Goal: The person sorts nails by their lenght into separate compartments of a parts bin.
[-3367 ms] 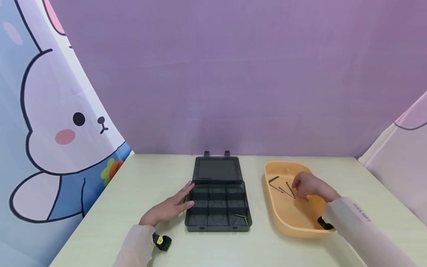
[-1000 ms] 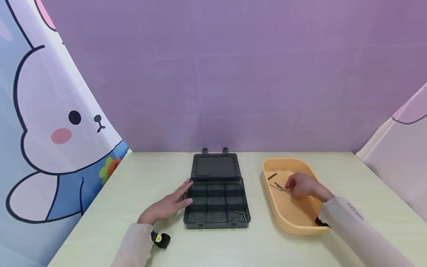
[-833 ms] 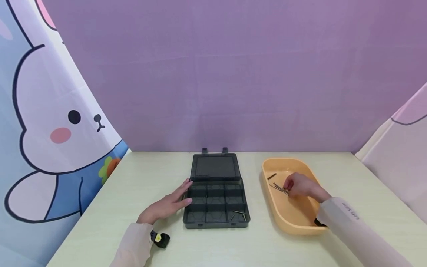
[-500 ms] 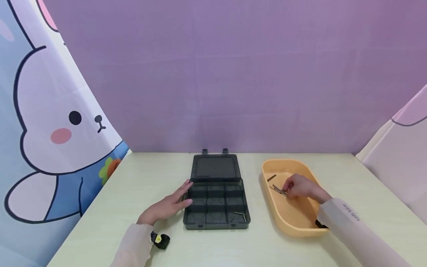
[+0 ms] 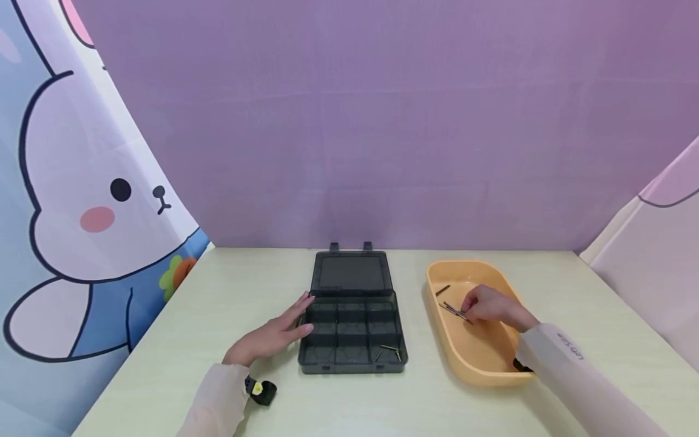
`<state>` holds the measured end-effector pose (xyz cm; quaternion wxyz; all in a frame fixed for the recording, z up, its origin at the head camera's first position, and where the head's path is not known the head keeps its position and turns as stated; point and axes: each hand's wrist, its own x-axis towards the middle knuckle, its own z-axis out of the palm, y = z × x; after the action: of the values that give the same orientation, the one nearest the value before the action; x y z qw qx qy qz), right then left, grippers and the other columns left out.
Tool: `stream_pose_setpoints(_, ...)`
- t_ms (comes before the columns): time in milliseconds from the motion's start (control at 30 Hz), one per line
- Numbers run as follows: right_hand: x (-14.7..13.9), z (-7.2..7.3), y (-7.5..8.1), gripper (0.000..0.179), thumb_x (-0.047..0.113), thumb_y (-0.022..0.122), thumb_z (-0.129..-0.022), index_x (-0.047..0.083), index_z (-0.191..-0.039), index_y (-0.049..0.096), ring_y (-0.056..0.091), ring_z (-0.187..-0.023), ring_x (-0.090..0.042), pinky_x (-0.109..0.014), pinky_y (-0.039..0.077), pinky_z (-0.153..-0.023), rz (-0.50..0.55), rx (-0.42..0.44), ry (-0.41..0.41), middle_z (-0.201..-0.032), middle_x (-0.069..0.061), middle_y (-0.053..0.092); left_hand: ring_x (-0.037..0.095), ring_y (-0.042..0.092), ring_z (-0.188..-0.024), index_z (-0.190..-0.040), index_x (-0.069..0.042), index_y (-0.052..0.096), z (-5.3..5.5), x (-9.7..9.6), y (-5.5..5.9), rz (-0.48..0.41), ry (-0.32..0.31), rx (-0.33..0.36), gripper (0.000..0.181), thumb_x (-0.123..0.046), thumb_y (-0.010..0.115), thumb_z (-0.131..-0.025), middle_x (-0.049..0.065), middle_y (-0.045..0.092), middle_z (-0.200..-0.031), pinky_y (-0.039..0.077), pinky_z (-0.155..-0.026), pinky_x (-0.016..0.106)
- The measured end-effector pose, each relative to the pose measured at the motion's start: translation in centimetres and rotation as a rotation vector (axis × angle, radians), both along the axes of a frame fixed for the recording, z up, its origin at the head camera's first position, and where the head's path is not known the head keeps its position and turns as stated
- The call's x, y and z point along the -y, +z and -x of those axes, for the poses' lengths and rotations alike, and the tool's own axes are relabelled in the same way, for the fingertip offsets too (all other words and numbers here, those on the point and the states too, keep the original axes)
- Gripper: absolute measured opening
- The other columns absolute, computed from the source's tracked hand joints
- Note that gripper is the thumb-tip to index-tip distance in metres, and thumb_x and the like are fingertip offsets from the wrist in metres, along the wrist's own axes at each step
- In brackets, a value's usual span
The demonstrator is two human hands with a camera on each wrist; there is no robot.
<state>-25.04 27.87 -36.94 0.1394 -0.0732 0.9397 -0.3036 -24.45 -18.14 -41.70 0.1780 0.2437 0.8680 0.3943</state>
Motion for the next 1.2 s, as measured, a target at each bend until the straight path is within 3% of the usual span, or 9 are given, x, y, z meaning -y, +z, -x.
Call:
stream_pose_setpoints(533, -0.2, 0.1, -0.1, 0.012, 0.000, 0.065, -0.068, -0.002, -0.080, 0.067, 0.049, -0.064, -0.012, -0.022, 0.040, -0.056, 0.012, -0.027, 0.016, -0.071, -0.001, 0.060, 0.036, 0.005, -0.147, -0.155, -0.019, 0.009, 0.1, -0.1, 0.1, 0.008, 0.001, -0.002, 0.068, -0.042, 0.043, -0.101, 0.004, -0.004, -0.162, 0.015, -0.112, 0.063)
stream_pose_setpoints(967, -0.7, 0.0, 0.3, 0.020, 0.000, 0.062, -0.076, -0.009, -0.093, 0.066, 0.051, -0.067, -0.013, -0.025, 0.045, -0.058, 0.151, -0.004, 0.016, -0.085, -0.008, 0.066, 0.035, 0.006, -0.147, -0.155, -0.020, 0.010, 0.3, -0.2, -0.2, 0.006, -0.004, -0.002, 0.067, -0.041, 0.044, -0.101, 0.002, -0.003, -0.162, 0.016, -0.112, 0.062)
stream_pose_setpoints(1200, -0.3, 0.1, 1.1, 0.028, -0.001, 0.057, -0.079, -0.015, -0.103, 0.060, 0.050, -0.066, -0.008, -0.025, 0.047, -0.061, 0.256, 0.046, 0.005, -0.079, -0.002, 0.060, 0.035, 0.006, -0.147, -0.155, -0.020, 0.009, 0.2, -0.2, -0.2, 0.008, -0.005, -0.002, 0.068, -0.042, 0.043, -0.101, 0.002, -0.004, -0.162, 0.016, -0.112, 0.062)
